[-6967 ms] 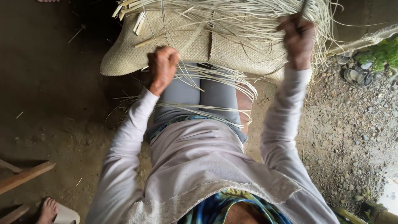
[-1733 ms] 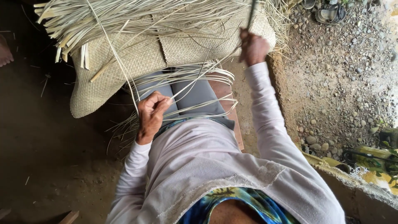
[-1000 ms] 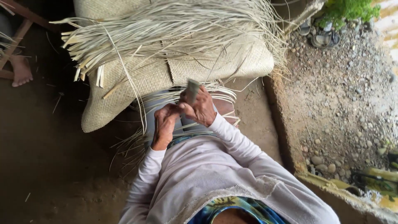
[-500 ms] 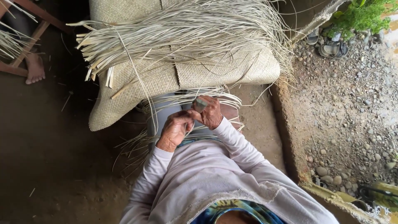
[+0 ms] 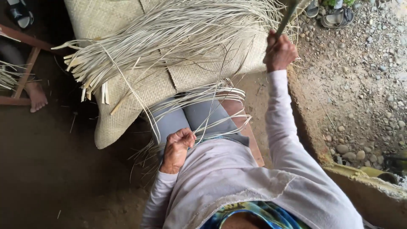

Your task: Preparing plant fibers by scraping them with a small blade to smooth and thin them for weaving.

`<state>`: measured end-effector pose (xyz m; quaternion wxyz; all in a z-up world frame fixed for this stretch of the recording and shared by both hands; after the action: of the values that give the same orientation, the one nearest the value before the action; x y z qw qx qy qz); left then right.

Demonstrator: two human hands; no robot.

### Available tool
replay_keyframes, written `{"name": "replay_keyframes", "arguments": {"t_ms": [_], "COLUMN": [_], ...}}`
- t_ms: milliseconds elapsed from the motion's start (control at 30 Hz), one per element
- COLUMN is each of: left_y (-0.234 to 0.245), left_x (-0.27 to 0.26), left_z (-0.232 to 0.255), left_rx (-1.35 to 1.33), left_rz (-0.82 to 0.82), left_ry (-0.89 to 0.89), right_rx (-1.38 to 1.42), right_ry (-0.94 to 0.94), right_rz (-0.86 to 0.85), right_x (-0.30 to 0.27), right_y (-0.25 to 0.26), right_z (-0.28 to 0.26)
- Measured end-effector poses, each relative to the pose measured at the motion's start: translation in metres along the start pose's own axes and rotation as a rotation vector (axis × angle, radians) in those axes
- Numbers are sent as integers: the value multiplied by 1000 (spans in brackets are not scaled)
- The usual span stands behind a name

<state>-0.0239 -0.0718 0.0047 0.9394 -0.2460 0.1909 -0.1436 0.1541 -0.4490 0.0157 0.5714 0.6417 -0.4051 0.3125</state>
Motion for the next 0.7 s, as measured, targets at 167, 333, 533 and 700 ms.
{"name": "replay_keyframes", "arguments": {"t_ms": [167, 333, 533, 700], "left_y": [11, -16, -29, -42], "left_x": [17, 26, 30, 41], "left_z": [6, 48, 35, 38], "left_rx": [-16, 211, 598, 645], "left_rz": [186, 394, 375, 109], "left_ry": [-130, -310, -426, -461], "right_rx": [161, 1471, 1469, 1512], "right_ry": [-81, -814, -912, -908], "right_rz": [7, -654, -919, -677], "right_x": [35, -23, -43, -22], "right_y": [54, 109, 116, 121], "right_z": [-45, -196, -239, -208]}}
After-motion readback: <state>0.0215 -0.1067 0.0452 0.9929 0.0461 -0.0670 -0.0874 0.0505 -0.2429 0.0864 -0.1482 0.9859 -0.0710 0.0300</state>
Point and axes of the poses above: each hand's wrist, its own x-axis towards the middle knuckle, its own y-axis out of the back of the hand, z = x × y, the point moved 6 cm from there along x, towards the middle knuckle, and after that the axes turned 7 degrees about x, right-handed, at the moved point
